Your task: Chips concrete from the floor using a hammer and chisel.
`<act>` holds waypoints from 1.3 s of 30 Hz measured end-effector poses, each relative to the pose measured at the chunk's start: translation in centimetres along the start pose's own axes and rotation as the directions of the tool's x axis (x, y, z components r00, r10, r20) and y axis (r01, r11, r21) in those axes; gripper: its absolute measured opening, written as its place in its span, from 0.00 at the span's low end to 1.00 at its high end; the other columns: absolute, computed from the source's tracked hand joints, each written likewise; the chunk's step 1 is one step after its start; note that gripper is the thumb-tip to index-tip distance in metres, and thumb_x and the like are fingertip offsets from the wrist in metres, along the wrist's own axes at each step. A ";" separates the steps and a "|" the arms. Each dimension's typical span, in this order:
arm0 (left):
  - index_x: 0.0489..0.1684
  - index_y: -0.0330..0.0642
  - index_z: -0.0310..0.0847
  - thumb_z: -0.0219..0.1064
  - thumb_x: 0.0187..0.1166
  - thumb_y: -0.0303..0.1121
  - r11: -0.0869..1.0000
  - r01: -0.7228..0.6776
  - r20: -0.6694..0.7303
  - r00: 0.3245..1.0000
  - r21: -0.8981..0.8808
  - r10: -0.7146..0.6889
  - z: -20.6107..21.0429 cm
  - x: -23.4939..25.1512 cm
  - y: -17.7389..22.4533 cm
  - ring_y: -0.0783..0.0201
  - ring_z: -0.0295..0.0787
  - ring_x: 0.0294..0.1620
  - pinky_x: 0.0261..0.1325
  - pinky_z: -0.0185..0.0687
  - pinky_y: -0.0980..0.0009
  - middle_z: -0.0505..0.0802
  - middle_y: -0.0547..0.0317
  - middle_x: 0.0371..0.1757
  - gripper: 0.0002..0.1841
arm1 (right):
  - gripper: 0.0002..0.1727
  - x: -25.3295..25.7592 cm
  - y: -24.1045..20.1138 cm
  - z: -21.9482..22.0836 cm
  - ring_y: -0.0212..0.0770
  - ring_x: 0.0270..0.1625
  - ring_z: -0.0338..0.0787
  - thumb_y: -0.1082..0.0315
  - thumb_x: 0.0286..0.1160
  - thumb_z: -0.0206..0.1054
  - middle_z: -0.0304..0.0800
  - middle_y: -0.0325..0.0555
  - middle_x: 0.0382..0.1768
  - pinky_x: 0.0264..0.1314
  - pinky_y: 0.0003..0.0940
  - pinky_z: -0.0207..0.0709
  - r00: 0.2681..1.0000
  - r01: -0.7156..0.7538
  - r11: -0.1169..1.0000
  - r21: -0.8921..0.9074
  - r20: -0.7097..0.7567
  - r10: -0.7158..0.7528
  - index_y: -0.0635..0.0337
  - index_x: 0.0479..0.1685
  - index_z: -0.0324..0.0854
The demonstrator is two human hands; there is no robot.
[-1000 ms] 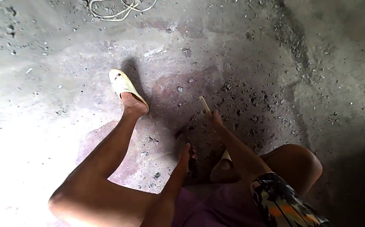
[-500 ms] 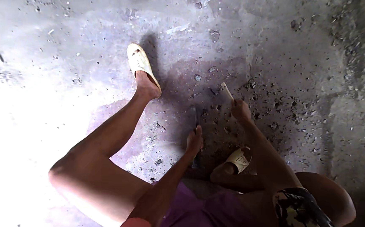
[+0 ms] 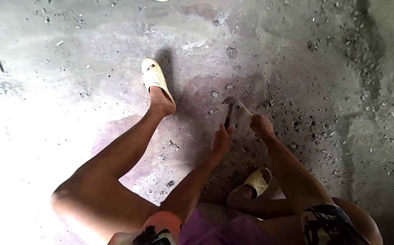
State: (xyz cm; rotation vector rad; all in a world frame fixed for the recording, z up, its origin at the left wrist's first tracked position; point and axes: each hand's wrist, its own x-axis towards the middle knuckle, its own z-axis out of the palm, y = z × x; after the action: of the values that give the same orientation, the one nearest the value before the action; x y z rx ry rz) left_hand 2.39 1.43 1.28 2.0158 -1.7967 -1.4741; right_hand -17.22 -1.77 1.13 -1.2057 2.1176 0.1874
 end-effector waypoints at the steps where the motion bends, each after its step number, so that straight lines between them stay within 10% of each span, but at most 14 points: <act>1: 0.68 0.38 0.70 0.44 0.92 0.60 0.999 -0.034 -0.040 0.999 -0.030 0.033 -0.6 -1.3 0.1 0.39 0.90 0.36 0.39 0.86 0.42 0.88 0.38 0.34 0.31 | 0.19 0.3 0.5 0.1 0.68 0.59 0.91 0.56 0.89 0.54 0.92 0.64 0.54 0.54 0.75 0.80 1.000 0.015 1.000 -0.006 0.009 -0.015 0.57 0.59 0.87; 4: 0.68 0.36 0.71 0.47 0.94 0.56 0.963 -0.244 -0.232 0.949 -0.113 0.214 -1.3 -3.0 0.1 0.48 0.87 0.23 0.28 0.85 0.51 0.85 0.45 0.26 0.28 | 0.23 0.6 2.0 0.6 0.68 0.58 0.91 0.52 0.94 0.50 0.92 0.64 0.53 0.55 0.74 0.79 0.998 0.067 0.998 0.006 0.015 -0.067 0.58 0.59 0.86; 15: 0.67 0.42 0.68 0.43 0.92 0.61 0.924 -0.313 -0.199 0.942 -0.220 0.272 -2.1 -2.0 -0.1 0.54 0.78 0.14 0.17 0.78 0.57 0.79 0.51 0.20 0.30 | 0.23 0.9 2.2 1.8 0.66 0.58 0.92 0.51 0.95 0.48 0.93 0.62 0.53 0.54 0.72 0.80 0.998 0.067 0.996 -0.062 0.004 -0.067 0.53 0.63 0.86; 22: 0.72 0.35 0.70 0.43 0.94 0.57 0.998 -0.055 0.037 0.998 0.019 0.054 -2.7 1.8 0.8 0.38 0.93 0.50 0.53 0.86 0.40 0.92 0.36 0.46 0.31 | 0.21 0.9 2.8 1.8 0.68 0.57 0.92 0.54 0.94 0.48 0.93 0.63 0.51 0.53 0.73 0.79 0.994 0.107 0.989 -0.106 -0.027 -0.110 0.55 0.60 0.85; 28: 0.70 0.36 0.67 0.44 0.93 0.58 0.958 -0.267 -0.331 0.918 -0.106 0.220 -3.1 -3.1 0.6 0.50 0.86 0.20 0.25 0.85 0.52 0.84 0.48 0.23 0.31 | 0.23 0.9 2.8 1.8 0.67 0.54 0.92 0.52 0.94 0.48 0.93 0.62 0.49 0.52 0.72 0.80 0.993 0.114 0.988 -0.109 -0.019 -0.116 0.54 0.61 0.85; 33: 0.73 0.37 0.68 0.41 0.92 0.61 0.999 -0.028 -0.001 1.000 -0.041 0.028 -0.3 1.4 -1.4 0.35 0.93 0.42 0.42 0.87 0.38 0.90 0.34 0.40 0.34 | 0.23 0.6 2.1 0.9 0.69 0.57 0.92 0.51 0.95 0.47 0.93 0.64 0.51 0.54 0.73 0.80 0.995 0.103 0.982 -0.158 0.016 -0.102 0.56 0.61 0.85; 39: 0.71 0.40 0.67 0.42 0.93 0.60 0.965 -0.165 -0.237 0.965 -0.205 0.114 -1.6 -3.1 -0.7 0.49 0.87 0.22 0.27 0.85 0.51 0.84 0.47 0.23 0.31 | 0.24 0.4 2.2 1.1 0.69 0.56 0.92 0.51 0.95 0.47 0.93 0.64 0.50 0.52 0.73 0.80 0.994 0.105 0.980 -0.170 0.014 -0.104 0.55 0.62 0.85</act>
State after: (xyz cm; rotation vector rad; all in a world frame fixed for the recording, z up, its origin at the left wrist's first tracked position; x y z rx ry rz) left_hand 4.37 3.30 3.55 1.8225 -1.5723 -1.2859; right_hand -18.54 -0.36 -0.37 -1.4104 2.0607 0.3300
